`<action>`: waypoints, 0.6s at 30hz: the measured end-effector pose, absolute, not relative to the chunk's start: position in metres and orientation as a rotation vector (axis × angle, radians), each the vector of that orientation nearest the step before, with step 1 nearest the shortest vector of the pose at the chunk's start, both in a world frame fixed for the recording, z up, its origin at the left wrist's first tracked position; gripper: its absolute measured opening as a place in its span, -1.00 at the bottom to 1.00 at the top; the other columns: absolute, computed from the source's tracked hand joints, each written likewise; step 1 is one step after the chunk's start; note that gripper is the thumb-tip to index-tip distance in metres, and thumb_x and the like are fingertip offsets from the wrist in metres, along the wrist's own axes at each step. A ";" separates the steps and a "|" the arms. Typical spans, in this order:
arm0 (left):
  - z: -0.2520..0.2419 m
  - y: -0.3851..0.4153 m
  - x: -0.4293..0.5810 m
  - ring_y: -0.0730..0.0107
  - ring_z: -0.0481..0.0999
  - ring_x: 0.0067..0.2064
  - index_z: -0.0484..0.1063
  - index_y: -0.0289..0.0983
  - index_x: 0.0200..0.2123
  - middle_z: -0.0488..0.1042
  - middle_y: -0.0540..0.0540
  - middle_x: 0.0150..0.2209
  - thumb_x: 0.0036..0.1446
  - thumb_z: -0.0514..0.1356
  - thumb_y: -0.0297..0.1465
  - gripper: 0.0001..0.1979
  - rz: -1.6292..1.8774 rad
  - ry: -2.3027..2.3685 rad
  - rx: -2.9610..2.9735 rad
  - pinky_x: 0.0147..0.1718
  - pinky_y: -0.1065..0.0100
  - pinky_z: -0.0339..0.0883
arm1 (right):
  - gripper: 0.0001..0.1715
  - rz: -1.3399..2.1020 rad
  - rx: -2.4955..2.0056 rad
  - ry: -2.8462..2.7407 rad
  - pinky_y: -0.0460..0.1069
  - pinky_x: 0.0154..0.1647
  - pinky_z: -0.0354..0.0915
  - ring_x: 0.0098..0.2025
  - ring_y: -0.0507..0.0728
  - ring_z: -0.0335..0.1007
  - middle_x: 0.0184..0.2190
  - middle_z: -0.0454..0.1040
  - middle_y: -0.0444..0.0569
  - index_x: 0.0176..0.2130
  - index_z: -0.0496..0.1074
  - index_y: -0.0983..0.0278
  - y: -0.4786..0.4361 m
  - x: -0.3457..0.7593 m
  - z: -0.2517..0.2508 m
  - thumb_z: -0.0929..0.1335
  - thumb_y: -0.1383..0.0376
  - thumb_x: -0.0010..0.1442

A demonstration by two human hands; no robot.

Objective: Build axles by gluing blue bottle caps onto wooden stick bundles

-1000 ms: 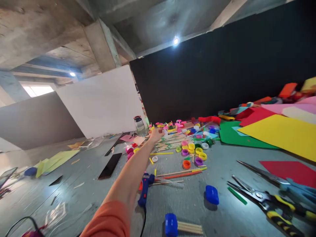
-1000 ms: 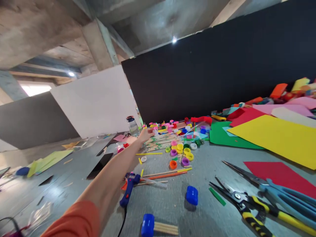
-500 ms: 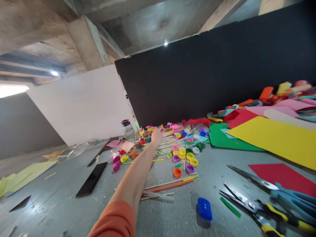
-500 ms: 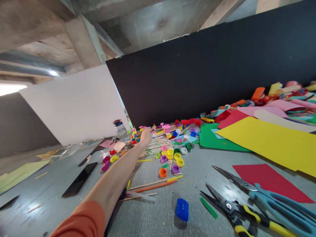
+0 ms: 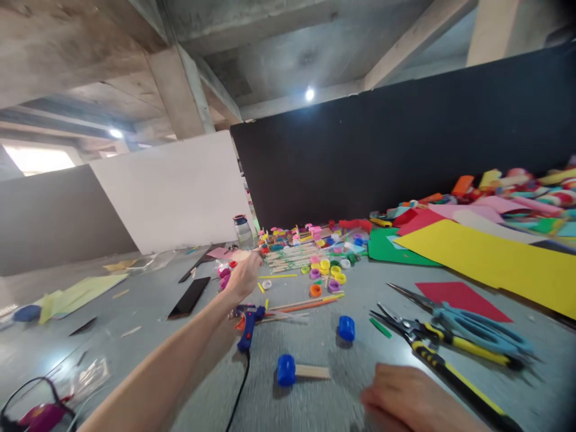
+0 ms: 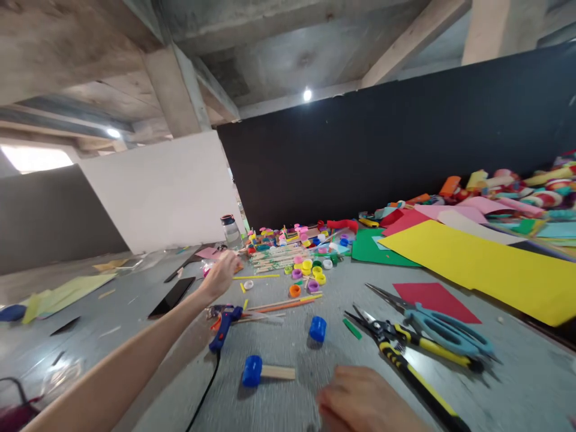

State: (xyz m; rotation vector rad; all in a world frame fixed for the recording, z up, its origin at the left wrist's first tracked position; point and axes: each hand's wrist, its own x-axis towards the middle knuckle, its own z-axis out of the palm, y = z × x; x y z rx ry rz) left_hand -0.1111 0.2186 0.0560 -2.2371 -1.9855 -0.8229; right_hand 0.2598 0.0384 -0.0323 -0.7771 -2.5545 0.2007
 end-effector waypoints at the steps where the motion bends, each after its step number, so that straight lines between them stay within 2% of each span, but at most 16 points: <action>1: 0.051 0.195 -0.124 0.19 0.57 0.01 0.44 -0.28 0.12 0.51 -0.20 0.09 0.37 0.23 -0.24 -0.66 -0.860 -2.005 -2.194 -0.01 0.07 0.54 | -0.66 0.202 -0.768 -2.543 0.00 -0.32 0.26 -0.33 0.13 0.47 -0.37 0.55 -0.06 -0.25 0.49 0.22 0.034 0.261 -0.026 0.20 0.33 0.50; 3: 0.039 0.150 -0.148 0.26 0.59 -0.09 0.47 -0.32 0.04 0.54 -0.16 -0.02 0.37 0.23 -0.23 -0.69 -0.949 -2.065 -2.066 -0.10 0.13 0.55 | -0.64 0.193 -0.764 -2.496 0.01 -0.31 0.25 -0.32 0.15 0.46 -0.38 0.53 -0.06 -0.22 0.50 0.24 0.031 0.263 -0.019 0.19 0.27 0.53; 5: 0.022 0.110 -0.166 0.38 0.55 -0.27 0.48 -0.33 -0.14 0.54 -0.06 -0.24 0.39 0.20 -0.22 -0.74 -1.049 -2.112 -1.931 -0.23 0.25 0.50 | -0.63 0.182 -0.753 -2.445 0.01 -0.28 0.25 -0.30 0.15 0.47 -0.37 0.54 -0.05 -0.20 0.51 0.24 0.032 0.265 -0.020 0.20 0.23 0.54; 7: 0.005 0.078 -0.176 0.44 0.42 -0.45 0.39 -0.30 -0.38 0.38 0.05 -0.50 0.44 0.07 -0.28 -0.67 -1.139 -2.134 -1.829 -0.39 0.38 0.33 | -0.65 0.155 -0.760 -2.382 0.02 -0.24 0.27 -0.29 0.16 0.48 -0.35 0.56 -0.04 -0.19 0.52 0.23 0.036 0.267 -0.023 0.22 0.22 0.53; 9: -0.009 0.058 -0.181 0.45 0.28 -0.54 0.24 -0.24 -0.54 0.19 0.09 -0.63 0.42 -0.01 -0.26 -0.57 -1.221 -2.118 -1.776 -0.49 0.41 0.13 | -0.67 0.126 -0.791 -2.329 0.04 -0.18 0.30 -0.25 0.18 0.51 -0.30 0.58 -0.01 -0.17 0.53 0.24 0.041 0.268 -0.025 0.22 0.23 0.52; 12: -0.014 0.048 -0.181 0.44 0.20 -0.57 0.14 -0.20 -0.59 0.11 0.09 -0.67 0.34 -0.02 -0.18 -0.56 -1.335 -2.036 -1.801 -0.53 0.40 0.04 | -0.69 0.092 -0.838 -2.279 0.05 -0.20 0.34 -0.27 0.18 0.53 -0.31 0.60 0.00 -0.18 0.52 0.23 0.047 0.271 -0.023 0.23 0.24 0.50; 16: 0.012 0.056 -0.169 0.42 0.29 -0.52 0.22 -0.19 -0.48 0.26 0.07 -0.58 0.27 0.02 -0.19 -0.70 -1.505 -1.859 -1.892 -0.49 0.43 0.19 | -0.70 0.047 -0.871 -2.242 0.05 -0.24 0.38 -0.31 0.18 0.54 -0.36 0.60 -0.02 -0.21 0.53 0.21 0.052 0.274 -0.022 0.24 0.26 0.48; 18: 0.027 0.048 -0.164 0.42 0.30 -0.51 0.21 -0.18 -0.40 0.30 0.07 -0.53 0.34 -0.05 -0.20 -0.72 -1.592 -1.776 -1.925 -0.50 0.42 0.24 | -0.70 0.034 -0.883 -2.226 0.05 -0.24 0.39 -0.30 0.19 0.55 -0.36 0.60 -0.02 -0.21 0.53 0.21 0.053 0.275 -0.023 0.24 0.27 0.47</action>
